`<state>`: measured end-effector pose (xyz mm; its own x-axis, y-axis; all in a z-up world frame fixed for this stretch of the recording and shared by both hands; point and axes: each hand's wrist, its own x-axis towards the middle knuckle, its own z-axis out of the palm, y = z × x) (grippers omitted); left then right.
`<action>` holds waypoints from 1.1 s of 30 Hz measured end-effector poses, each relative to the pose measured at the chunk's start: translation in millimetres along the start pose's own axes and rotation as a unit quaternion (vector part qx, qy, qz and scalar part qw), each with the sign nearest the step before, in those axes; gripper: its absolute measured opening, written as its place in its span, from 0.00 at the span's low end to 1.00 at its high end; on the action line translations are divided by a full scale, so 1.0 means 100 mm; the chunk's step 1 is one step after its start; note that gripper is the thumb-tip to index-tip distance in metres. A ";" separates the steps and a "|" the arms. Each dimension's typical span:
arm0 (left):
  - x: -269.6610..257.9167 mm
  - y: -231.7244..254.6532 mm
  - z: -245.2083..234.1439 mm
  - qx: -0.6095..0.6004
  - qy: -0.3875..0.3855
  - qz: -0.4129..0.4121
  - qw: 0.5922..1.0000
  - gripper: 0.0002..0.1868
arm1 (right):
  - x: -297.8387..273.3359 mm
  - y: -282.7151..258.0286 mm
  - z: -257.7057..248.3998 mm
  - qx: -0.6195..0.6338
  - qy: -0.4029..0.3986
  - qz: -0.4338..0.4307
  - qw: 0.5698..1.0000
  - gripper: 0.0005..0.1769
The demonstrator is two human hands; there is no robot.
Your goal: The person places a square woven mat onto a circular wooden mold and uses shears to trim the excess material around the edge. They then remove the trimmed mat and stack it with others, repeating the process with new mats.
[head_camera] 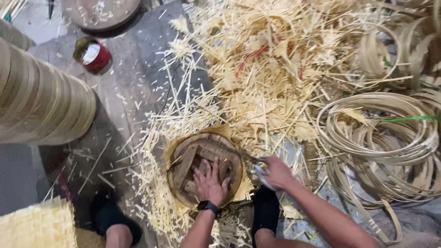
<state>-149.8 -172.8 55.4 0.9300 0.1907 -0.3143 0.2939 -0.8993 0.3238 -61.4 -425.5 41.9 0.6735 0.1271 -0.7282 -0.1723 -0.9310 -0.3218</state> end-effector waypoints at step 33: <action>-0.05 -0.37 -0.32 -0.034 -0.150 0.184 0.971 0.53 | 0.35 -0.13 -0.34 -0.198 0.238 -0.222 0.925 0.30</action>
<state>-158.2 -127.6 73.1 0.8711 -0.2707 -0.4098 -0.0221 -0.8551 0.5179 -11.5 -420.2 41.0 0.8706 0.4502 -0.1985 0.4106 -0.8871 -0.2110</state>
